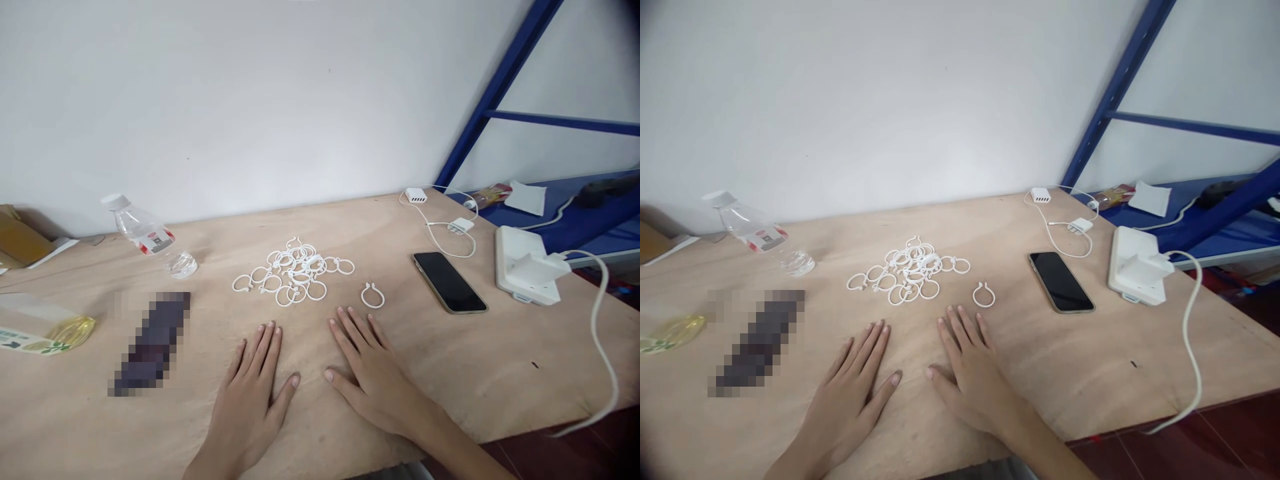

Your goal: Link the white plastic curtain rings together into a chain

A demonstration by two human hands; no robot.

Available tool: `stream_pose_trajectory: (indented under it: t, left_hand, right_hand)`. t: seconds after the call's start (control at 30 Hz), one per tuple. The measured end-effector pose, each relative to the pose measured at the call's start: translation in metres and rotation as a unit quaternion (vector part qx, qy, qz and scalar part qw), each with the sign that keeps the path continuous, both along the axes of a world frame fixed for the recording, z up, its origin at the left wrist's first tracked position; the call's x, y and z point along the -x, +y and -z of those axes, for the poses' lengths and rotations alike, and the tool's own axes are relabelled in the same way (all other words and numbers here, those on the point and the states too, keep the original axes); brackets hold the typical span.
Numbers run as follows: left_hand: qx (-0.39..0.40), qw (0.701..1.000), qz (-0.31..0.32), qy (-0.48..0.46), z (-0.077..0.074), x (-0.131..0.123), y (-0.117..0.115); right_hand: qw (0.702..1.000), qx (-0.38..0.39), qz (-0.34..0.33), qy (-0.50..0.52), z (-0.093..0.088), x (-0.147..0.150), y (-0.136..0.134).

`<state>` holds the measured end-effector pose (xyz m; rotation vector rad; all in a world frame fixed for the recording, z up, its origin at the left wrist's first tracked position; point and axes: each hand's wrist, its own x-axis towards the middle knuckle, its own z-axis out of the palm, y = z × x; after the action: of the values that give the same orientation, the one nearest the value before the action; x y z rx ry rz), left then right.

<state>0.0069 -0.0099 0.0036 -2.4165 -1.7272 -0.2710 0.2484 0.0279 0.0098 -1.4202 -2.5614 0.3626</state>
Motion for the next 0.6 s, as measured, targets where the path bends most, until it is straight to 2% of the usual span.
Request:
stream_pose_trajectory:
  t: [0.43, 0.5, 0.6]
  left_hand:
    - [-0.026, 0.999, 0.004, 0.036, 0.007, 0.004, 0.002]
    - [-0.033, 0.999, 0.004, 0.03, 0.008, 0.004, 0.002]
    - [-0.046, 0.999, 0.009, 0.024, 0.008, 0.004, 0.002]
  right_hand:
    - [0.998, -0.033, 0.0, 0.055, -0.004, -0.001, -0.001]
    - [0.994, -0.057, 0.02, 0.087, -0.005, -0.005, 0.004]
    - [0.984, -0.105, 0.094, 0.113, -0.006, -0.021, 0.023]
